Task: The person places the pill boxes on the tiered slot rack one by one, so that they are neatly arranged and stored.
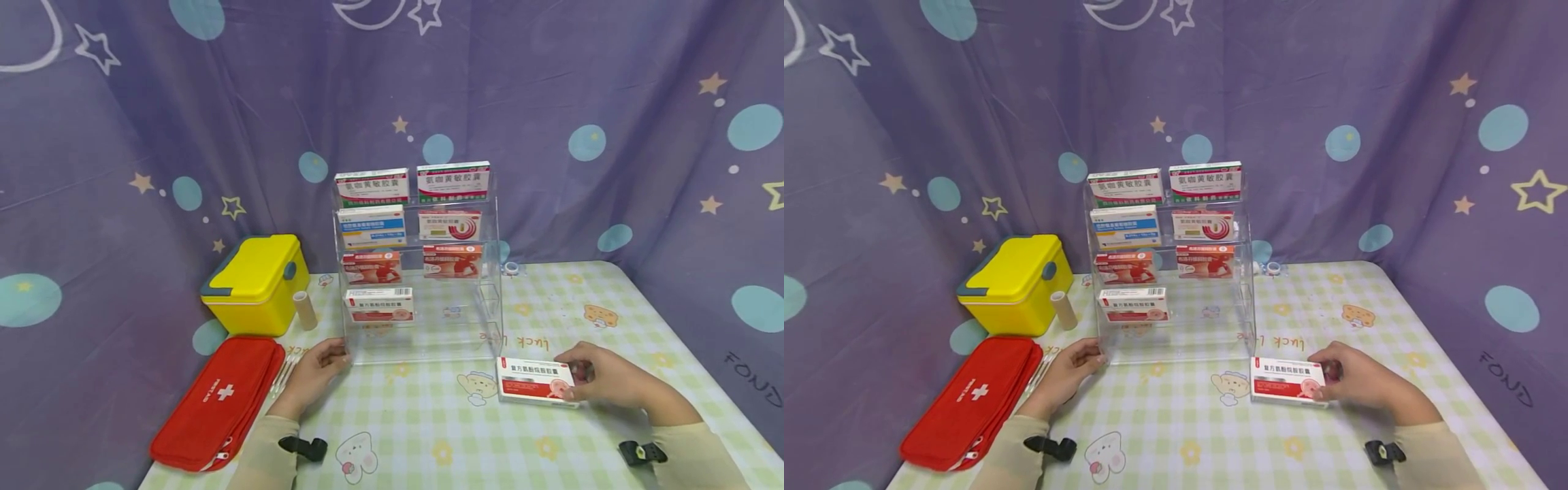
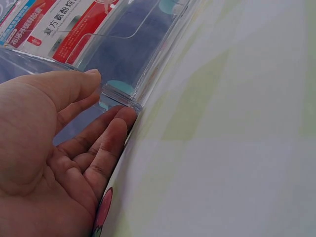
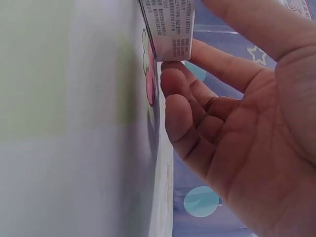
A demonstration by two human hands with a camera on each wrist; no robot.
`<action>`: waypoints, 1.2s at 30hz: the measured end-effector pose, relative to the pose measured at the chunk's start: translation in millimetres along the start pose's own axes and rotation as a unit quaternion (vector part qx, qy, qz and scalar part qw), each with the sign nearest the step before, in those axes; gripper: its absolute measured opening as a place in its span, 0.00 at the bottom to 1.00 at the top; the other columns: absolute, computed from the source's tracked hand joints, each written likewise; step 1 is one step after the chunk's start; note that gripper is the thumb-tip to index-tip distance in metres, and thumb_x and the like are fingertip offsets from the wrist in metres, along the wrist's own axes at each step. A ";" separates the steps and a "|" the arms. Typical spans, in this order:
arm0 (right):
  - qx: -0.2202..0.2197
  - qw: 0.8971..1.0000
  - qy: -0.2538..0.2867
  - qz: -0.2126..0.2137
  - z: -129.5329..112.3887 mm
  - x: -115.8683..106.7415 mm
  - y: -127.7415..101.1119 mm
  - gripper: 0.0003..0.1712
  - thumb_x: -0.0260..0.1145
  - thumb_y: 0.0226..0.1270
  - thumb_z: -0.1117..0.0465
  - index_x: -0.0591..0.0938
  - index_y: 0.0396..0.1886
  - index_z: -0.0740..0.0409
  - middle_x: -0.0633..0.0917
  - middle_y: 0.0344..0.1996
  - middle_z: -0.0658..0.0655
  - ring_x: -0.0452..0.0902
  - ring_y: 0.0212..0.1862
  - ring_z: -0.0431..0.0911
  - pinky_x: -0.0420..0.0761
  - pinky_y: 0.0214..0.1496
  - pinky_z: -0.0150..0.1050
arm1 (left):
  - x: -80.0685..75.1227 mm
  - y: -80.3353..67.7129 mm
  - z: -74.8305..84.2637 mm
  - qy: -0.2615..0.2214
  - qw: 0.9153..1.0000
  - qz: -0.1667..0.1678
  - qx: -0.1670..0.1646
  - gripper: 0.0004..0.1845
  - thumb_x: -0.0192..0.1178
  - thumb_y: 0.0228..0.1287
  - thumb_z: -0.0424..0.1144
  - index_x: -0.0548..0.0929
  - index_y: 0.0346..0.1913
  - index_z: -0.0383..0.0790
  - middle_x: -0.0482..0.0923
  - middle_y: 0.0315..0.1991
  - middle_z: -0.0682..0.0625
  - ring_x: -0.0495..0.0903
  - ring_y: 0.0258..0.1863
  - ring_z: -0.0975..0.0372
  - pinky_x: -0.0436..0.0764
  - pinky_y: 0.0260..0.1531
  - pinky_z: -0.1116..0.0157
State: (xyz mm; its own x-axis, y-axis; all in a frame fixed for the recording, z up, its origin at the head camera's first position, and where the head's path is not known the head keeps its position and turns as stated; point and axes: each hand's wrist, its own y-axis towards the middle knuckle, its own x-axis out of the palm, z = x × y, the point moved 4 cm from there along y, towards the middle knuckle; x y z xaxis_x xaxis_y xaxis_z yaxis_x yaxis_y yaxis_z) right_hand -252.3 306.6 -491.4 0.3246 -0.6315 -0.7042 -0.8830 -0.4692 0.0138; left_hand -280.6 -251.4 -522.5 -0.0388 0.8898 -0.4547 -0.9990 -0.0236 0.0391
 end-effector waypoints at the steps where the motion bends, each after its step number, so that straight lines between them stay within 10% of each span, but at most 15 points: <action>1: 0.001 1.000 0.002 -0.001 0.4 0.2 0.1 0.38 0.85 0.55 0.51 0.82 0.61 0.64 0.78 0.40 0.54 0.74 0.39 0.45 0.76 0.36 0.35 | -0.1 -0.3 0.4 0.001 1.000 0.002 0.000 0.23 0.67 0.72 0.33 0.79 0.67 0.33 0.85 0.55 0.43 0.83 0.53 0.53 0.81 0.55 0.57; 13: 0.017 0.996 0.084 0.000 11.7 0.2 0.1 0.37 0.83 0.58 0.56 0.79 0.63 0.64 0.78 0.28 0.55 0.73 0.26 0.41 0.76 0.27 0.36 | -4.1 -16.4 31.1 -0.024 1.000 -0.011 0.014 0.23 0.67 0.72 0.31 0.79 0.66 0.30 0.85 0.55 0.37 0.83 0.52 0.52 0.80 0.52 0.65; 21: -0.046 0.993 0.107 0.007 6.3 -4.1 -3.0 0.15 0.69 0.75 0.66 0.83 0.58 0.64 0.83 0.39 0.57 0.76 0.29 0.42 0.81 0.30 0.39 | -1.6 -4.2 5.8 -0.011 1.000 -0.006 0.008 0.24 0.68 0.71 0.34 0.80 0.67 0.34 0.85 0.55 0.42 0.83 0.53 0.54 0.80 0.51 0.66; 30: -0.022 0.986 0.166 -0.013 7.0 -9.4 -4.1 0.18 0.60 0.82 0.63 0.77 0.64 0.67 0.86 0.49 0.64 0.85 0.40 0.46 0.85 0.37 0.44 | -4.3 -2.5 -0.3 -0.018 1.000 -0.015 0.020 0.24 0.70 0.70 0.38 0.81 0.66 0.36 0.86 0.54 0.44 0.84 0.51 0.56 0.81 0.49 0.65; 36: -0.077 0.984 0.146 0.060 -15.8 -33.7 -10.3 0.16 0.61 0.79 0.70 0.79 0.63 0.66 0.86 0.50 0.56 0.83 0.40 0.47 0.83 0.38 0.42 | -3.8 -2.5 1.5 -0.018 0.999 -0.017 0.024 0.24 0.70 0.71 0.38 0.80 0.67 0.35 0.86 0.54 0.44 0.84 0.50 0.57 0.82 0.48 0.66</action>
State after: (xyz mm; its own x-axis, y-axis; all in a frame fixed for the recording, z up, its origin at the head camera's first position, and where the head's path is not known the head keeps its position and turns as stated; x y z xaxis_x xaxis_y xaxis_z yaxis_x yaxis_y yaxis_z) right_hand -248.8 323.0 -456.5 0.3244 -0.8281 -0.4572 -0.8664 -0.4541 0.2076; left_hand -277.9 -254.1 -519.6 -0.0029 0.9057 -0.4239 -0.9973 0.0285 0.0677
